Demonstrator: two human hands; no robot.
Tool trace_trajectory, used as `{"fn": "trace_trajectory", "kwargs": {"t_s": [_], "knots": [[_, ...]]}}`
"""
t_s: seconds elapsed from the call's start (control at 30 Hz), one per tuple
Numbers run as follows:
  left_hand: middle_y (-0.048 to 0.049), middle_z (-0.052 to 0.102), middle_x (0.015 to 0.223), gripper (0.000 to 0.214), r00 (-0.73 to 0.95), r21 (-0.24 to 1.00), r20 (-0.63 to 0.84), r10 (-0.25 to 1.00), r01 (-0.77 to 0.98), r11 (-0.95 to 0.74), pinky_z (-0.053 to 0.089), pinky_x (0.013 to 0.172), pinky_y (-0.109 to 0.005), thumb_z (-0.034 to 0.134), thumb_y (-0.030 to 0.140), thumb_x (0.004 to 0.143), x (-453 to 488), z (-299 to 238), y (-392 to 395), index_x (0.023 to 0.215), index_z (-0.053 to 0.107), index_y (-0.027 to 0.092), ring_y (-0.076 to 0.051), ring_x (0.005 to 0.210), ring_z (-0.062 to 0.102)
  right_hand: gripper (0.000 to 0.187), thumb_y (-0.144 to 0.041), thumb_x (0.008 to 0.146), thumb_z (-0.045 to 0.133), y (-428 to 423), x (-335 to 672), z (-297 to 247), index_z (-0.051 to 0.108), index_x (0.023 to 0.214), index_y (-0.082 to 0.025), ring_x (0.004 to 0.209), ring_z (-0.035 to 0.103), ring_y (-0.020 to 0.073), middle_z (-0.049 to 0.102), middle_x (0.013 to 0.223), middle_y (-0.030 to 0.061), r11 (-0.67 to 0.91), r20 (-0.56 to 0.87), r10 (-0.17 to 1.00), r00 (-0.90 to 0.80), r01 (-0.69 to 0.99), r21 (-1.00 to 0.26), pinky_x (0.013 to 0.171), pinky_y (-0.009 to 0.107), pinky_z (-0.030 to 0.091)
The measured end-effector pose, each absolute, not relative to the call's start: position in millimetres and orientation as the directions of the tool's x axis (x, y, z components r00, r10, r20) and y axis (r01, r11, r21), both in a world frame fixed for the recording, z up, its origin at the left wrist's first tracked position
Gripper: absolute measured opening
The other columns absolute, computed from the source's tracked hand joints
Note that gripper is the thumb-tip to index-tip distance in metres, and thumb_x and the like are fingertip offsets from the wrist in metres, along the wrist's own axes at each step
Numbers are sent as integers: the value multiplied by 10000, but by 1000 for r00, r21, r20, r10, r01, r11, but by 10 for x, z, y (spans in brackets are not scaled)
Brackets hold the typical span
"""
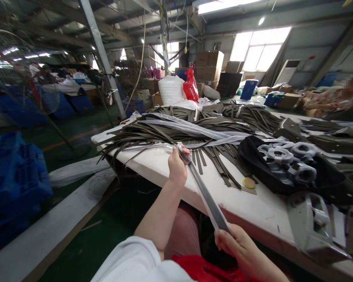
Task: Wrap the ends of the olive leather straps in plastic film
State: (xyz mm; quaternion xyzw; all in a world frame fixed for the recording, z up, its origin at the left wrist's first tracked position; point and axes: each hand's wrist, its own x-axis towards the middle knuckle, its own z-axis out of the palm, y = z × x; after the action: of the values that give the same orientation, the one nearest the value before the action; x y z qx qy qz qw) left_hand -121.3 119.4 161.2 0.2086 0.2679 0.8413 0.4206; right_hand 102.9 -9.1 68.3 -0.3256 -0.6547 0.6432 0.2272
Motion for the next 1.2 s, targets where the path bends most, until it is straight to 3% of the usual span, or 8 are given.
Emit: {"fn": "trace_trajectory", "kwargs": {"t_s": [0.23,0.4,0.5,0.6,0.77,0.9,1.03,1.2], "knots": [[-19,601,666,416,-587,818,343,734,-197,-541,500,818,-314,358,499,990,-1057,1368,1151,842,577,178,-147,670,602,518,-619,932,430,-250,1125,926,544,702,-169,578,323,110,396,627,-12,-14,-75,738,-671,95,-995,528,247,276],[-114,634,829,412,-27,736,617,786,374,-565,447,871,-387,422,549,929,-863,994,826,899,605,181,-238,796,593,523,-626,898,484,-146,1337,1024,538,608,-194,500,359,131,356,508,-18,9,59,861,-504,-102,-995,493,282,324],[-112,590,762,425,292,576,564,772,531,-622,455,773,-393,452,581,876,-725,839,625,844,592,181,-264,751,575,492,-558,911,516,12,1464,1055,468,550,-227,506,412,158,278,438,-39,61,146,943,-298,-277,-959,559,315,403],[-73,558,679,390,425,527,428,798,600,-602,424,656,-326,392,508,926,-604,831,500,735,543,204,-213,646,546,430,-543,914,529,212,1580,1031,521,618,-232,460,391,142,271,404,-63,40,100,976,-195,-290,-956,580,309,428],[-1,481,480,542,414,815,64,908,504,-287,323,501,-258,293,559,954,-589,921,490,586,477,205,-130,463,446,452,-612,897,483,603,1846,828,634,783,-202,554,564,184,636,607,37,27,-42,957,-288,233,-972,619,342,480],[42,417,368,653,478,960,-248,843,239,147,322,440,-239,335,740,862,-667,886,534,676,586,166,-107,354,399,409,-518,865,559,765,1963,636,675,1071,-185,1000,646,309,714,1085,137,251,145,967,-209,689,-680,924,466,468],[74,363,324,660,469,926,-348,812,36,376,352,426,-233,454,776,795,-706,858,587,677,608,146,-77,295,328,443,-458,884,550,682,1840,525,612,1232,-192,1082,637,291,693,1173,122,370,183,926,-330,696,-616,980,455,466],[92,282,315,630,448,836,-399,800,-180,518,391,421,-197,408,647,916,-780,991,706,660,632,117,-57,274,300,457,-353,866,530,563,1601,391,543,1285,-173,1074,644,288,675,1203,131,348,129,929,-347,700,-623,934,421,487]]}}
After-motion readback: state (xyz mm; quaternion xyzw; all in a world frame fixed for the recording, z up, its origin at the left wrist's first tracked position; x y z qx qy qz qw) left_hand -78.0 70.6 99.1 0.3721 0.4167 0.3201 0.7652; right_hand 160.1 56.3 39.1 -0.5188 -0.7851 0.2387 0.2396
